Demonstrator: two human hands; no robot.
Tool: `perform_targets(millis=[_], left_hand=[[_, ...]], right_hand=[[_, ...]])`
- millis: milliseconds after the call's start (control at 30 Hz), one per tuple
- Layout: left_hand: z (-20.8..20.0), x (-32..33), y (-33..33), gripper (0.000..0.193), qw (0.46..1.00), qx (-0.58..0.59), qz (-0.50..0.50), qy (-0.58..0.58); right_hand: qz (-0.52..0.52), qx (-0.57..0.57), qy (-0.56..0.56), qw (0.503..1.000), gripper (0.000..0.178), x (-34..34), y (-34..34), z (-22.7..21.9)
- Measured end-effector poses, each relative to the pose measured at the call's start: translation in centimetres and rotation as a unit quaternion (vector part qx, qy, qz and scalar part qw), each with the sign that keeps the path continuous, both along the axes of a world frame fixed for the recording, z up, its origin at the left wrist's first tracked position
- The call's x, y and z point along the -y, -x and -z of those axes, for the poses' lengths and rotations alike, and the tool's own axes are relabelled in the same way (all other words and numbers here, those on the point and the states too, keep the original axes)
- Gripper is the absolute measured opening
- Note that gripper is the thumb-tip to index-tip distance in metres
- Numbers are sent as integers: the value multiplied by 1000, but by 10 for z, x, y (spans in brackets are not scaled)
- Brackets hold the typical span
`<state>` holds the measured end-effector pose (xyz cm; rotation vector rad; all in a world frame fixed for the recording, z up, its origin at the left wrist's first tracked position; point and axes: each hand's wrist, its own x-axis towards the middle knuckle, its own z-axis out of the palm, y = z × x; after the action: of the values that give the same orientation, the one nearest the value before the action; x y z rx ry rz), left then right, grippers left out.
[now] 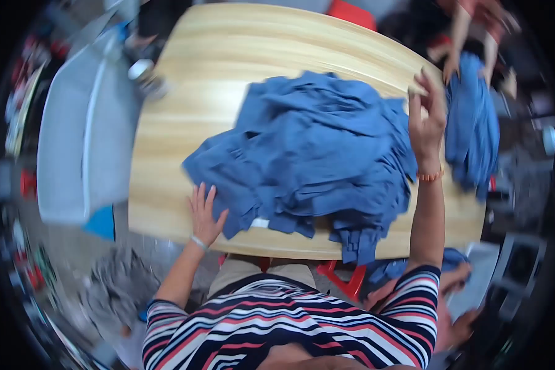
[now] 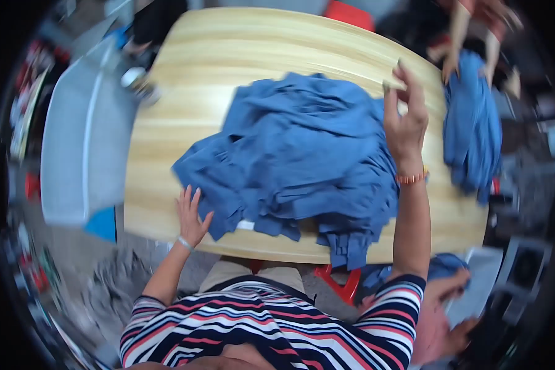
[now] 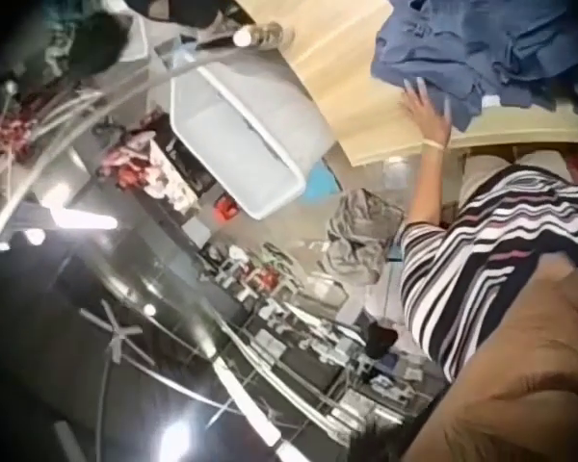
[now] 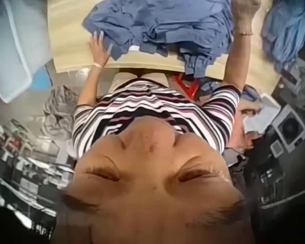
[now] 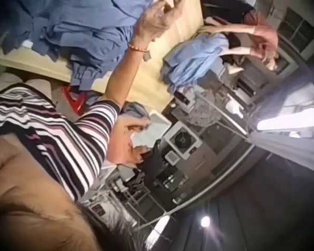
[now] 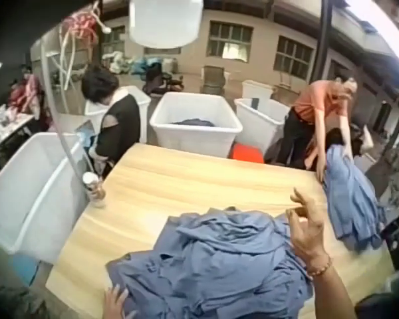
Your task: Inspecting blue fabric garments for loose threads and cutting them off using scissors.
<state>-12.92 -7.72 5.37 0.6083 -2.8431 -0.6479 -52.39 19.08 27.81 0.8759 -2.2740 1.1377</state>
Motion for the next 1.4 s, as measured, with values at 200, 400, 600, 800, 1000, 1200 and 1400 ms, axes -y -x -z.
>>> perform_targets(millis=[200,400,600,800,1000,1200,1400], left_hand=[[29,-40,-86,79,965,-41,-258,20],[69,-104,-131,70,930,-62,-356,-60],[100,-114,-138,73,914,-160,-351,-127],[128,-112,-161,77,825,-271,-448,-213],[222,-70,-203,59,813,-166,-525,-192],[326,57,-205,51,788,-249,-559,-62],[415,135,-196,64,765,10,-535,-357]], right_hand=[[-263,-26,-230,937,46,99,-65,58],[-415,-11,-292,862,45,179,-109,121],[-543,21,-349,764,52,250,-178,199],[-520,-37,-337,784,54,312,-221,260],[-539,-50,-332,772,46,324,-245,278],[-523,-71,-345,776,40,325,-252,281],[-504,-29,-335,795,39,328,-246,283]])
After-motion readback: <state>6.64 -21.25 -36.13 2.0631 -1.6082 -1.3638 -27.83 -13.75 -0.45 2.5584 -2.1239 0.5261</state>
